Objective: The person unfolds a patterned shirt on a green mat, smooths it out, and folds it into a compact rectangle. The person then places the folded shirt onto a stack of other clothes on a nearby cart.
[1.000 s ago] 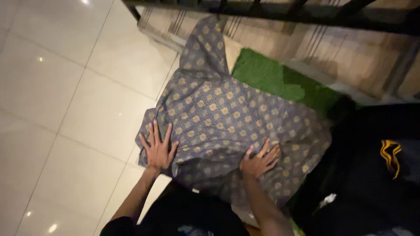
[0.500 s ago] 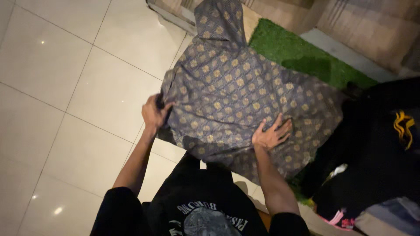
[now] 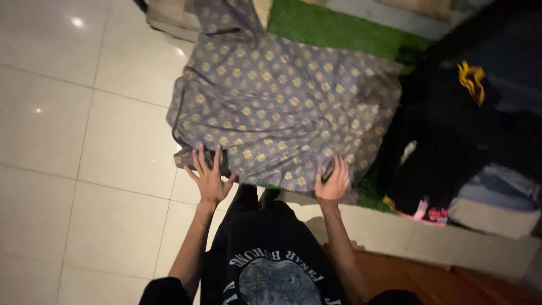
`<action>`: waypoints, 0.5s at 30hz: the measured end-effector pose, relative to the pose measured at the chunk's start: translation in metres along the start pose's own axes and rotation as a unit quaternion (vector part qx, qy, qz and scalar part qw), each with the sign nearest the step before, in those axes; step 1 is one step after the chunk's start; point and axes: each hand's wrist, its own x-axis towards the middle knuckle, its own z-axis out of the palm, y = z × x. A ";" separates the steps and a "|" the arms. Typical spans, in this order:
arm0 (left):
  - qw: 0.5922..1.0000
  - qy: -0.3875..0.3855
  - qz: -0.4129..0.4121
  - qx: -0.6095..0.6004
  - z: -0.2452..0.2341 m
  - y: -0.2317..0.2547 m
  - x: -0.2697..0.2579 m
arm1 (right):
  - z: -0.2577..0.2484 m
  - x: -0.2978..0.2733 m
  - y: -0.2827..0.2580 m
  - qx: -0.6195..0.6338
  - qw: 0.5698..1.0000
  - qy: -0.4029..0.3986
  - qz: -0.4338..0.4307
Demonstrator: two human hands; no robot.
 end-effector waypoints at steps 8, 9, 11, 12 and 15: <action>0.998 -0.052 0.019 0.005 0.034 -0.026 -0.022 | -0.023 -0.134 0.078 0.021 0.985 0.095 0.145; 0.999 -0.045 0.029 0.009 0.036 -0.028 -0.021 | -0.019 -0.131 0.085 0.040 0.976 0.122 0.174; 0.998 -0.033 0.048 0.017 0.039 -0.033 -0.022 | -0.007 -0.119 0.102 0.128 0.946 0.152 0.255; 0.998 -0.030 0.045 0.011 0.041 -0.035 -0.021 | 0.001 -0.109 0.111 0.196 0.920 0.154 0.304; 0.999 -0.029 0.036 -0.005 0.049 -0.038 -0.016 | 0.013 -0.079 0.129 0.302 0.908 0.183 0.225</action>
